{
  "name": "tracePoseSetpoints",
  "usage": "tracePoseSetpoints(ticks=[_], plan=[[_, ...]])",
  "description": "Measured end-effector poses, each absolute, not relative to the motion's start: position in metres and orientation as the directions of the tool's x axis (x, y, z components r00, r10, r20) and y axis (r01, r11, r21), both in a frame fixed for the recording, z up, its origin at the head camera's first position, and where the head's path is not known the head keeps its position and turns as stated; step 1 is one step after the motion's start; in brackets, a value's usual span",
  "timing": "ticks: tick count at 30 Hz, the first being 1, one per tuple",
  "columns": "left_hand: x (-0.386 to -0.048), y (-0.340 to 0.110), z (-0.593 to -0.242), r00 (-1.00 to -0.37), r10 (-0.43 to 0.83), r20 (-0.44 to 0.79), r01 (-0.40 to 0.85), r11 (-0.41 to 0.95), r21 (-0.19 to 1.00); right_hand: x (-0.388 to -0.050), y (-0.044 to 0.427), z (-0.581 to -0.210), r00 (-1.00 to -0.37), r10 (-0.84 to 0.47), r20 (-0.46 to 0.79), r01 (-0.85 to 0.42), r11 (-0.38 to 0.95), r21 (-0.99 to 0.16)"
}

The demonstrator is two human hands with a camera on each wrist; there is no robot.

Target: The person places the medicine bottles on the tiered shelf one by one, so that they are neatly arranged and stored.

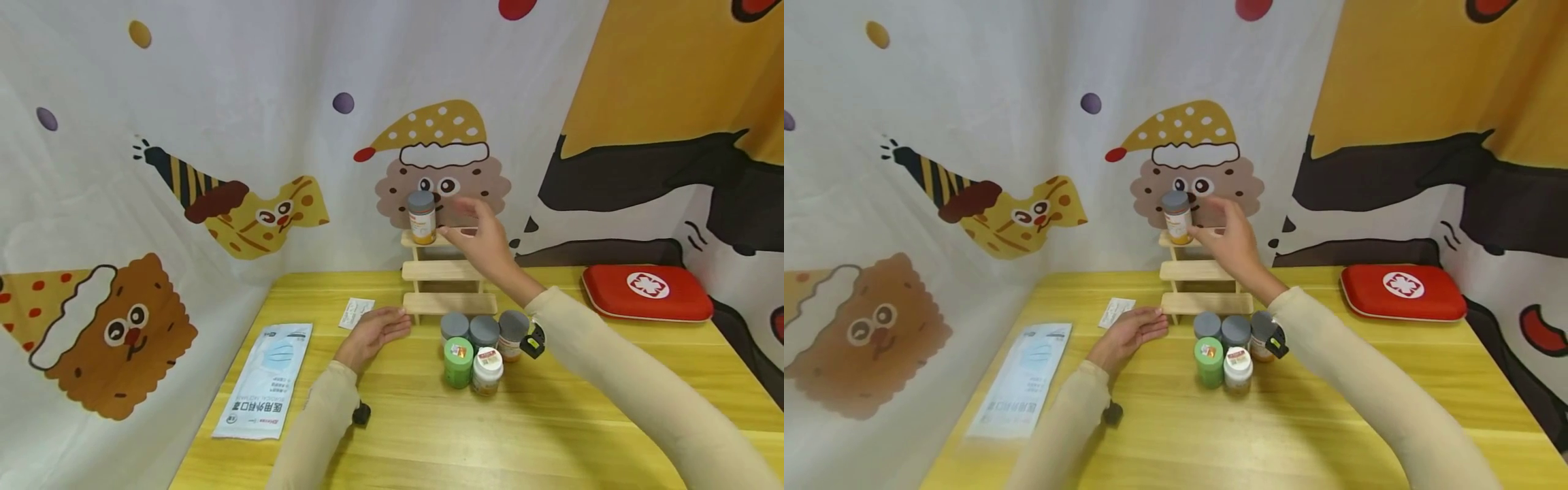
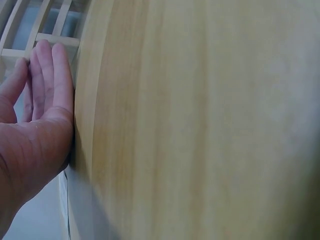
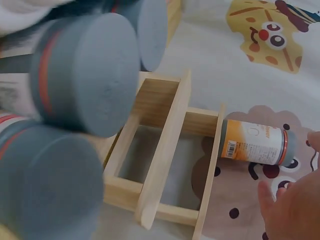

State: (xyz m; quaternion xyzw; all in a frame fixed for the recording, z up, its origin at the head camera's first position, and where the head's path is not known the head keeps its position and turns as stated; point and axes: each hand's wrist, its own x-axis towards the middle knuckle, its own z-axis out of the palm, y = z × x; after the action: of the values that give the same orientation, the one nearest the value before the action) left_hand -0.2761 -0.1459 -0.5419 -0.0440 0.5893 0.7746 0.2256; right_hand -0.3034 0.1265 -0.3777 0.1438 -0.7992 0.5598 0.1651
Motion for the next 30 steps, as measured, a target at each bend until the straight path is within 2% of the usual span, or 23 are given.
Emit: tracePoseSetpoints(ticks=[6,15,24,30], plan=[[-0.277,-0.147,-0.543,-0.893,0.306,-0.329,-0.4,-0.211,0.892,-0.283,0.145,-0.378,-0.896,-0.052,0.442,-0.436,0.3,-0.849],[-0.277,-0.147,-0.541,-0.891,0.314,-0.328,-0.405,-0.224,0.886,-0.245,0.171,-0.386,-0.888,-0.036,0.459,-0.442,0.343,-0.829],[-0.275,-0.15,-0.541,-0.894,0.303,-0.33,-0.4,-0.206,0.893,-0.202,0.189,-0.41,-0.96,-0.089,0.267,-0.281,0.248,-0.927],[-0.275,-0.148,-0.541,-0.892,0.324,-0.315,-0.387,-0.188,0.903,-0.176,0.199,-0.43,-0.971,-0.073,0.227,-0.238,0.22,-0.946]])
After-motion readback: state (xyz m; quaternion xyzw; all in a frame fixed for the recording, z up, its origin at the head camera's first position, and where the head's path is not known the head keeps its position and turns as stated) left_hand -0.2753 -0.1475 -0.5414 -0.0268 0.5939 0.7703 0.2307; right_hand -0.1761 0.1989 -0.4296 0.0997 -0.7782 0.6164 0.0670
